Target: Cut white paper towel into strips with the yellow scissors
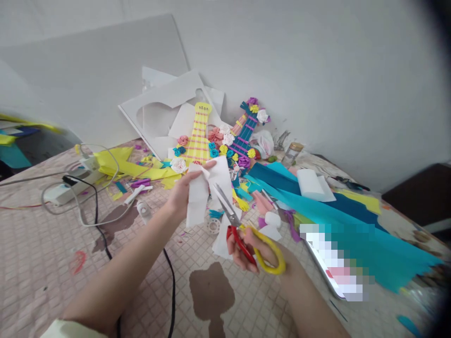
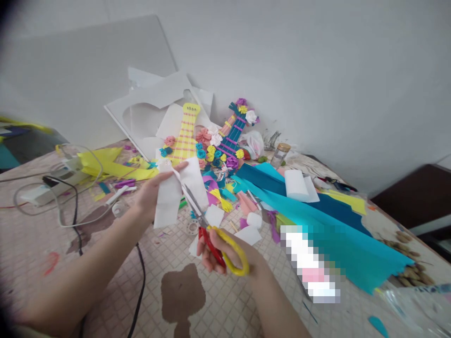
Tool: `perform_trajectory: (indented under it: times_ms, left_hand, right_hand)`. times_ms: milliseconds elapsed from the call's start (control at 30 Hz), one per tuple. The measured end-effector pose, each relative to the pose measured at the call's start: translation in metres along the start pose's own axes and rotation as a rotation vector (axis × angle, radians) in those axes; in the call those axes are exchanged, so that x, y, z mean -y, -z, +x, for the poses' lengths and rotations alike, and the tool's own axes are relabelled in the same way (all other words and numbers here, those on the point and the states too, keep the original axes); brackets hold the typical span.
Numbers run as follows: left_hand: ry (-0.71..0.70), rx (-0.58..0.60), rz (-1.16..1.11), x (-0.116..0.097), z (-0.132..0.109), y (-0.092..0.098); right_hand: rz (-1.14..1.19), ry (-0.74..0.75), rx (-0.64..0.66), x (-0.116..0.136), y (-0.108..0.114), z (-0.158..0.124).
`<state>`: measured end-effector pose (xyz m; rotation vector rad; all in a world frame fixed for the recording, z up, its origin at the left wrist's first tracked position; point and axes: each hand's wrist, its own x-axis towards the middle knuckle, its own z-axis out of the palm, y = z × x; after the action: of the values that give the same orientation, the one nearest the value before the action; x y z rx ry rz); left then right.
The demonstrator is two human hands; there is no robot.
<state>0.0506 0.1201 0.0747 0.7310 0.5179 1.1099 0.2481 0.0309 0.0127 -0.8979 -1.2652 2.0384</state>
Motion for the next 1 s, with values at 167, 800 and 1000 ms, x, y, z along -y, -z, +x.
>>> perform_trajectory:
  times_ms: [167, 800, 1000]
  left_hand:
    - [-0.040, -0.015, -0.042, -0.017, -0.009, -0.006]
    - [0.235, 0.048, 0.117, 0.046, -0.017, 0.011]
    - [0.392, 0.129, -0.058, 0.059, -0.042, 0.014]
  right_hand:
    - [-0.026, 0.165, -0.036, 0.025, 0.016, -0.021]
    - [0.046, 0.508, -0.314, 0.013, 0.021, 0.017]
    - [-0.038, 0.470, -0.410, -0.015, -0.004, 0.037]
